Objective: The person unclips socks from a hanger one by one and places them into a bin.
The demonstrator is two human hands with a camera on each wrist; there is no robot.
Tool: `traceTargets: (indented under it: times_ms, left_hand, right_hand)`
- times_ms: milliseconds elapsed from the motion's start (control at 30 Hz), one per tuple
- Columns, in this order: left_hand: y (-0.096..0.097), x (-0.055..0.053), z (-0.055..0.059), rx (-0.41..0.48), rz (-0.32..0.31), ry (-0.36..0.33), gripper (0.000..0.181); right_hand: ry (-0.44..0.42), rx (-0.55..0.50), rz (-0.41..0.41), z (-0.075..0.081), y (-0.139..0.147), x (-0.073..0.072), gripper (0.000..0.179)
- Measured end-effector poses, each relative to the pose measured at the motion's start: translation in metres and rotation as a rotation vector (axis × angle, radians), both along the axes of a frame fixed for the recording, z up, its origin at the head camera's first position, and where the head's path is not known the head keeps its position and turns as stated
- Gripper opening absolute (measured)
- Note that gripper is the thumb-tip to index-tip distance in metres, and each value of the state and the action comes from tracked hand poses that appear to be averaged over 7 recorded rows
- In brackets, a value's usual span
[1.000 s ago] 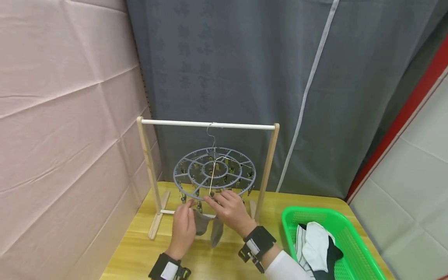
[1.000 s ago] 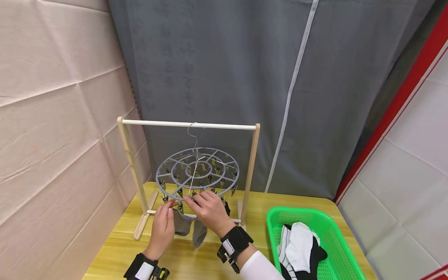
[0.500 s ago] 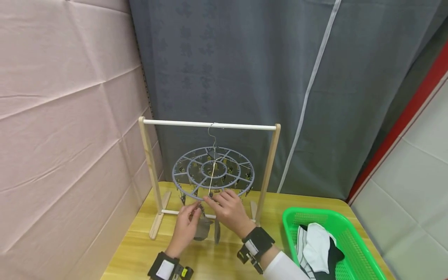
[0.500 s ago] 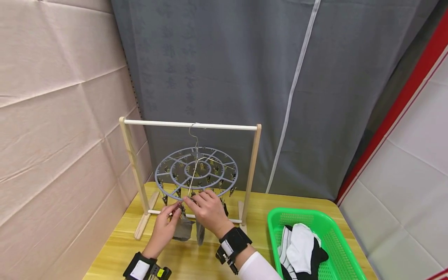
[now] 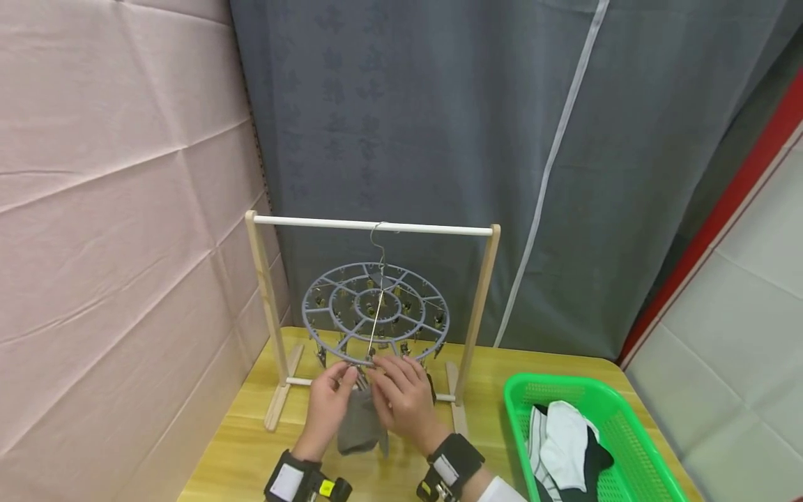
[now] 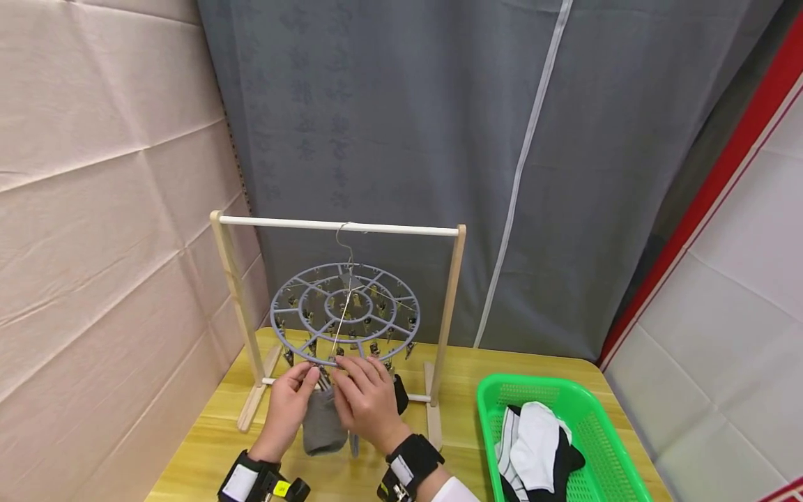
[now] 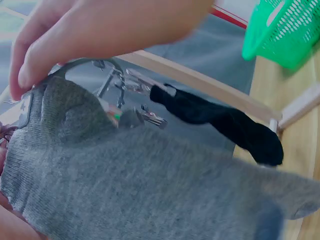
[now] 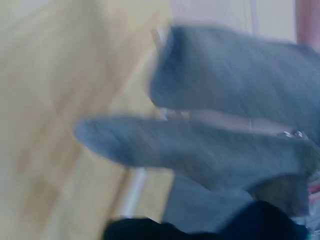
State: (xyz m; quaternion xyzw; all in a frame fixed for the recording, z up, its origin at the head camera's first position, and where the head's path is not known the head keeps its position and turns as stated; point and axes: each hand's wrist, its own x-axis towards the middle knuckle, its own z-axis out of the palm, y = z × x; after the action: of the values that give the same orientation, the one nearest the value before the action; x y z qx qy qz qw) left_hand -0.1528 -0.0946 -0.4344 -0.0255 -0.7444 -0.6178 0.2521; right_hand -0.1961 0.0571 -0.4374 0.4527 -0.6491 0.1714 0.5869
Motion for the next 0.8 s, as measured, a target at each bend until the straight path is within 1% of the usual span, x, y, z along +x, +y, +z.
traceTargets:
  times_ms: [67,133,233,300,367,433,533,667,733,800]
  left_hand:
    - [-0.001,0.001,0.001,0.042,-0.01,-0.028,0.018]
    - [-0.001,0.001,0.0,0.092,-0.024,-0.047,0.022]
    - [-0.001,-0.001,-0.004,0.14,-0.038,-0.053,0.027]
    - [-0.002,-0.002,-0.006,0.149,-0.045,-0.04,0.028]
    - [-0.001,-0.003,-0.007,0.144,-0.046,-0.028,0.026]
    - [-0.001,-0.003,-0.007,0.131,-0.049,-0.019,0.022]
    - [-0.001,-0.001,-0.004,0.119,-0.064,-0.011,0.018]
    - [-0.002,0.007,0.01,0.085,-0.079,0.01,0.017]
    - [-0.001,0.012,0.016,0.066,-0.069,0.014,0.016]
    - [-0.001,0.014,0.02,0.065,-0.055,0.01,0.016]
  right_hand:
    - [-0.038,-0.055,0.026,-0.01,-0.003,0.006,0.02]
    - [-0.104,-0.114,0.039,-0.02,-0.006,0.013,0.022]
    - [-0.285,-0.199,0.057,-0.03,-0.011,0.024,0.026]
    - [-0.413,-0.245,0.077,-0.034,-0.013,0.029,0.025]
    - [-0.514,-0.269,0.091,-0.035,-0.015,0.032,0.022]
    - [-0.563,-0.273,0.094,-0.036,-0.016,0.033,0.016]
    - [-0.584,-0.258,0.072,-0.037,-0.016,0.034,0.009]
    - [-0.63,-0.246,0.039,-0.039,-0.017,0.035,0.005]
    - [-0.668,-0.243,0.029,-0.04,-0.017,0.036,0.004]
    - [-0.697,-0.233,0.018,-0.042,-0.017,0.037,0.005]
